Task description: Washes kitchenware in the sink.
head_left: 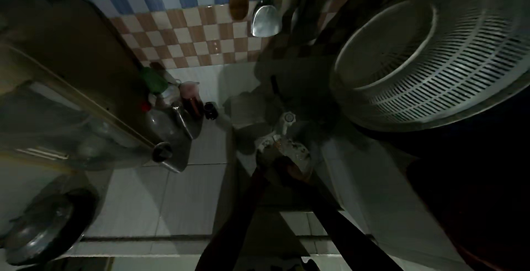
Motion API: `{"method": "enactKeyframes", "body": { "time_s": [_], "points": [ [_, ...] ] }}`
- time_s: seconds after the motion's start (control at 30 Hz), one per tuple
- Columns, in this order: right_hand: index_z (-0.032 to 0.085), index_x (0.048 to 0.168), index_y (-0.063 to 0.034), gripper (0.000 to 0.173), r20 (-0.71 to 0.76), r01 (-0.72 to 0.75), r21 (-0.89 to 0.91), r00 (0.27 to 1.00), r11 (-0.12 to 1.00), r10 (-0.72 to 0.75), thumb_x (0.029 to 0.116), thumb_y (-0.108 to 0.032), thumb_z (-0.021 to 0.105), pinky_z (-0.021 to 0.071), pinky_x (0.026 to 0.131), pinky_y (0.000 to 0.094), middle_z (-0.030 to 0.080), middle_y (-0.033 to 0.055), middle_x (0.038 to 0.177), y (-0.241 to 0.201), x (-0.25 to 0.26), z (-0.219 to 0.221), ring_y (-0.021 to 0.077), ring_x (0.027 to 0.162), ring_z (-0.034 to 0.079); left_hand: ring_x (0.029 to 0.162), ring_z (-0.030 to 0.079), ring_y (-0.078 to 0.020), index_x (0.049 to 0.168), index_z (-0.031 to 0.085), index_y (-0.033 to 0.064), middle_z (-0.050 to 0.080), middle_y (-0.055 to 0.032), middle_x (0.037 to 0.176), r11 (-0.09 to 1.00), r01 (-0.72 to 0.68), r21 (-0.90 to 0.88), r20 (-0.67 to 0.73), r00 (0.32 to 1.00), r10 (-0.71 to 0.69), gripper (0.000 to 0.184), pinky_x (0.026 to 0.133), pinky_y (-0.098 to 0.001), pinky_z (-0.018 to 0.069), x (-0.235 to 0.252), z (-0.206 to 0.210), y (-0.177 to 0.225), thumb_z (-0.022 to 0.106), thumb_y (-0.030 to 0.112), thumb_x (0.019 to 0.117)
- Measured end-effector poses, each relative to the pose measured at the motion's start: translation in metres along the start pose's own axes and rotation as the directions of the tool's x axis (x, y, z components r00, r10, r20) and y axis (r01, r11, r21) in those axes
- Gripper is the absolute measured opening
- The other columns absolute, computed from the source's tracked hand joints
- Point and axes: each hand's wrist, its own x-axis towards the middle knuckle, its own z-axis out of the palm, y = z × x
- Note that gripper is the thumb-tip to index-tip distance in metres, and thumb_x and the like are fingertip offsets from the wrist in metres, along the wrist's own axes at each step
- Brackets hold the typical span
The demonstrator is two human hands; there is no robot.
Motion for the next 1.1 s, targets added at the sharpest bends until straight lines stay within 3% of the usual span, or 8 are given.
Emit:
{"method": "enactKeyframes", "body": {
  "time_s": [0.13,0.3,0.43,0.57,0.7,0.87,1.0,1.1],
  "points": [
    [0.064,0.137,-0.0076,0.034,-0.194,-0.296,0.090,0.931,0.951,0.308,0.1061,-0.018,0.054,0.0424,0.114,0.0525,0.056,0.0203,0.145,-0.005,0.009,-0.007,0.0367,0.137,0.052,0.088,0.063,-0.0164,0.147,0.044,0.0065,0.063,-0.0147,0.118,0.985,-0.034,0.170,0.039,0.999,0.028,0.043,0.079,-0.0326,0.0549,-0.015,0.000,-0.001,0.039,0.030,0.1117],
    [0.062,0.139,-0.0081,0.039,0.052,-0.058,-0.042,0.997,0.997,0.060,0.1008,-0.012,0.060,0.0384,0.119,0.0461,0.055,0.0142,0.148,-0.008,0.014,0.004,0.0312,0.141,0.048,0.094,0.065,-0.0180,0.145,0.046,0.0087,0.065,-0.0127,0.118,0.996,0.033,-0.087,0.013,0.999,-0.032,0.041,0.081,-0.0345,0.0566,0.000,0.002,-0.011,0.039,0.032,0.1116],
    [0.069,0.133,-0.0097,0.032,-0.315,-0.162,0.031,0.935,0.986,0.164,0.1034,-0.018,0.059,0.0435,0.115,0.0514,0.061,0.0163,0.143,-0.001,0.026,0.005,0.0345,0.135,0.055,0.090,0.064,-0.0167,0.143,0.048,0.0104,0.065,-0.0111,0.113,0.996,0.057,-0.061,0.028,0.998,-0.056,0.041,0.078,-0.0331,0.0559,-0.008,0.009,-0.005,0.043,0.035,0.1104],
    [0.068,0.134,-0.0113,0.033,-0.142,0.120,0.029,0.983,0.992,-0.115,0.1029,-0.016,0.057,0.0362,0.121,0.0428,0.059,0.0103,0.146,-0.004,0.025,0.004,0.0257,0.141,0.050,0.096,0.065,-0.0200,0.146,0.046,0.0124,0.064,-0.0127,0.120,0.993,0.042,-0.108,0.034,0.999,-0.039,0.044,0.082,-0.0366,0.0565,0.009,0.003,-0.022,0.044,0.037,0.1095],
    [0.070,0.131,-0.0090,0.030,-0.352,-0.122,0.036,0.927,0.992,0.127,0.1039,-0.016,0.059,0.0440,0.114,0.0524,0.063,0.0167,0.140,-0.004,0.029,0.000,0.0355,0.134,0.056,0.094,0.065,-0.0204,0.144,0.047,0.0127,0.065,-0.0127,0.117,0.987,0.085,-0.139,0.029,0.996,-0.081,0.046,0.081,-0.0362,0.0564,0.004,0.006,-0.021,0.047,0.041,0.1083],
    [0.062,0.142,-0.0131,0.037,-0.138,0.016,0.048,0.990,0.999,-0.010,0.1082,-0.021,0.049,0.0414,0.118,0.0447,0.057,0.0079,0.149,-0.006,0.029,-0.002,0.0247,0.139,0.053,0.103,0.066,-0.0218,0.147,0.047,0.0103,0.064,-0.0146,0.126,0.997,0.017,-0.079,0.038,0.999,-0.014,0.046,0.087,-0.0392,0.0573,0.006,0.002,-0.021,0.047,0.037,0.1090],
    [0.061,0.137,-0.0019,0.039,-0.157,-0.289,0.351,0.919,0.890,0.361,0.1052,-0.023,0.059,0.0466,0.110,0.0550,0.065,0.0211,0.133,-0.009,0.047,-0.028,0.0356,0.125,0.062,0.109,0.065,-0.0237,0.149,0.045,0.0111,0.061,-0.0157,0.133,0.998,0.020,-0.059,-0.007,1.000,-0.020,0.046,0.091,-0.0406,0.0560,0.001,0.002,-0.017,0.048,0.034,0.1088],
    [0.063,0.130,0.0034,0.035,-0.072,-0.318,0.480,0.914,0.817,0.398,0.1058,-0.021,0.057,0.0518,0.103,0.0520,0.068,0.0236,0.123,-0.015,0.057,-0.045,0.0342,0.114,0.067,0.107,0.064,-0.0230,0.148,0.045,0.0113,0.061,-0.0148,0.131,0.992,-0.027,-0.121,-0.003,1.000,0.027,0.045,0.089,-0.0394,0.0561,0.007,-0.003,-0.022,0.045,0.035,0.1099]
  ]
}}
